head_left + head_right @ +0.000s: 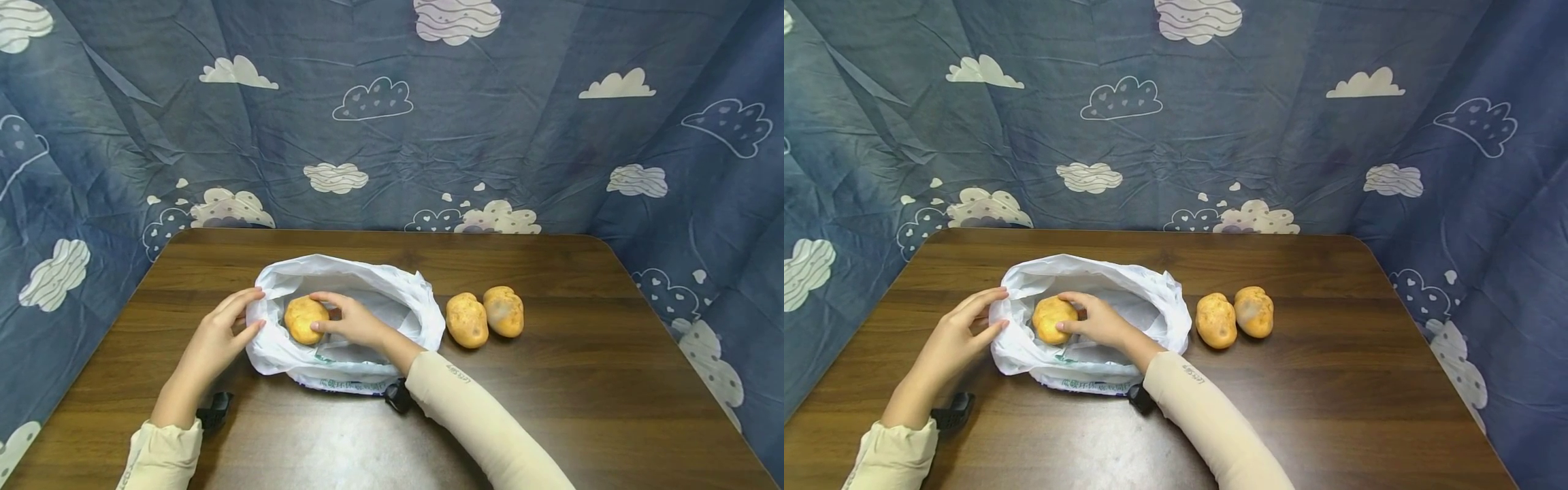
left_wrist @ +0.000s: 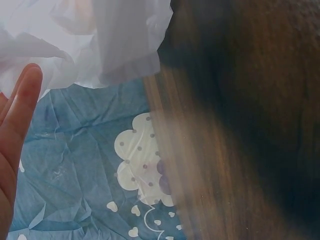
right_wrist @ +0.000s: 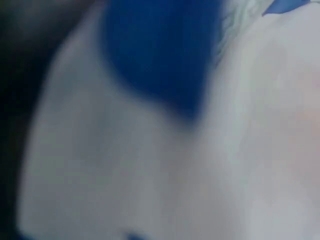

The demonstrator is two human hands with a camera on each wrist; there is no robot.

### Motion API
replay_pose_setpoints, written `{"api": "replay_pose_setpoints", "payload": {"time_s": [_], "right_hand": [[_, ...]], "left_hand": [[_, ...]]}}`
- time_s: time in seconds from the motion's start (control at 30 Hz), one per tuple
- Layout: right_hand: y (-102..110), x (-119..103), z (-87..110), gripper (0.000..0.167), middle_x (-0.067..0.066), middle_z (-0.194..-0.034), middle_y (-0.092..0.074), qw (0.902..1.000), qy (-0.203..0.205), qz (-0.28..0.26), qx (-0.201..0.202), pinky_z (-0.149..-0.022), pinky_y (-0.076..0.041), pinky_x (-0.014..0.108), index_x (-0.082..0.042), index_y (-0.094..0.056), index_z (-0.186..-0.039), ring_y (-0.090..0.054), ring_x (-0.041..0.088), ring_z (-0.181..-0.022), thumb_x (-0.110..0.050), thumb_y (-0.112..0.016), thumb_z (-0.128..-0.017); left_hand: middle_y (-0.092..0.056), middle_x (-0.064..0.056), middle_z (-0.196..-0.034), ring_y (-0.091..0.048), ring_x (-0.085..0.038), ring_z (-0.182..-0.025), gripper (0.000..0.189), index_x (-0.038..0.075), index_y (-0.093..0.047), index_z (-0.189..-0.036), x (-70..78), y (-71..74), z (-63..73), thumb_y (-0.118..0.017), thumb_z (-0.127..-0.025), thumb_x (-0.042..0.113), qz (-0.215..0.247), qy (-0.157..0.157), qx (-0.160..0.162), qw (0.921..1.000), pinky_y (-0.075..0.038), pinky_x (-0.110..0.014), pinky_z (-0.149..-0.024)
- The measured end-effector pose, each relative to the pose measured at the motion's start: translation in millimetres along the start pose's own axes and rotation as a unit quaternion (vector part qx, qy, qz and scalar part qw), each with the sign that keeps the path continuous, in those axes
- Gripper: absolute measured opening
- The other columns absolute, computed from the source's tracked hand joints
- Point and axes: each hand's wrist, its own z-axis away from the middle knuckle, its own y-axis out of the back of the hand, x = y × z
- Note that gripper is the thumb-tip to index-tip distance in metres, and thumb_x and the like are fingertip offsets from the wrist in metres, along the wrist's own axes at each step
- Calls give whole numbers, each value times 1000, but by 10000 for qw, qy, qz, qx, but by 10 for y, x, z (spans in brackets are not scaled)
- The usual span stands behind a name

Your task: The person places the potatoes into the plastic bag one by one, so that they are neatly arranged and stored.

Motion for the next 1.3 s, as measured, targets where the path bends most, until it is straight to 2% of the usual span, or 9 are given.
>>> {"api": "replay_pose_setpoints", "payload": {"time_s": [0.1, 0.23, 0.33, 0.47, 0.57, 0.73, 0.9, 1.13, 1.3], "right_hand": [[-9, -14, -6, 54, 7, -129, -47, 9994, 12, -328, -125, -79, -48, 22, -13, -45, -131, -54, 24, -104, -13, -67, -81], [-11, -37, -7, 54, 8, -131, -45, 9990, 51, -397, -218, -83, -48, 23, -8, -44, -131, -51, 25, -108, -7, -66, -81], [0, -40, -7, 52, 6, -130, -46, 9995, 113, -255, -116, -88, -46, 26, -8, -45, -130, -50, 23, -109, -9, -66, -82], [30, -39, 4, 48, 6, -129, -48, 9989, 340, -306, 56, -93, -42, 33, -7, -47, -128, -48, 24, -111, -11, -64, -83], [66, -85, 33, 47, 8, -129, -48, 9974, 519, -487, 65, -94, -42, 35, -4, -47, -128, -46, 27, -113, -9, -63, -84], [164, -353, 175, 46, 20, -131, -42, 9935, 881, -725, -17, -97, -39, 43, 4, -43, -128, -41, 38, -116, -3, -59, -85], [280, -601, 371, 47, 22, -131, -41, 9905, 1105, -816, 93, -96, -39, 44, 7, -41, -129, -41, 35, -117, 1, -57, -85], [404, -678, 556, 46, 22, -128, -44, 9827, 1715, -445, 531, -97, -39, 40, 10, -42, -127, -44, 30, -115, 4, -58, -84], [496, -664, 691, 46, 23, -127, -45, 9753, 1956, -392, 943, -97, -39, 38, 11, -43, -125, -45, 30, -114, 6, -59, -83]], "left_hand": [[-55, -16, -113, -53, -26, -96, 48, -4, -56, -113, 0, 3, 0, -70, -68, -14, -4, 5, 12, 10000, -51, -32, -72], [-56, -16, -113, -53, -26, -97, 48, -4, -56, -113, 1, 6, -4, -70, -68, -14, 0, 0, 18, 10000, -51, -31, -73], [-56, -16, -113, -54, -26, -95, 48, -3, -57, -112, 2, 11, -11, -70, -67, -14, -21, -12, 33, 10000, -51, -22, -75], [-56, -16, -113, -54, -26, -95, 48, -3, -56, -112, 3, 19, -18, -70, -67, -14, -16, -12, 35, 10000, -43, -5, -78], [-56, -16, -113, -53, -26, -95, 48, -4, -56, -112, 1, 23, -14, -70, -68, -14, -20, -7, 24, 10000, -41, -3, -79], [-56, -16, -113, -53, -25, -95, 48, -3, -57, -112, -4, 24, 7, -70, -68, -13, -22, 26, 27, 10000, -42, -4, -79], [-55, -16, -113, -53, -24, -95, 48, -3, -56, -113, -12, 15, 16, -70, -68, -13, -11, 21, 6, 10000, -49, -16, -76], [-56, -15, -113, -53, -25, -95, 47, -3, -57, -113, -23, 4, 9, -70, -68, -13, -69, 24, 13, 10000, -50, -18, -76], [-55, -16, -113, -54, -26, -95, 48, -3, -56, -113, -23, -1, 12, -70, -68, -13, -82, 33, -8, 10000, -51, -35, -72]]}}
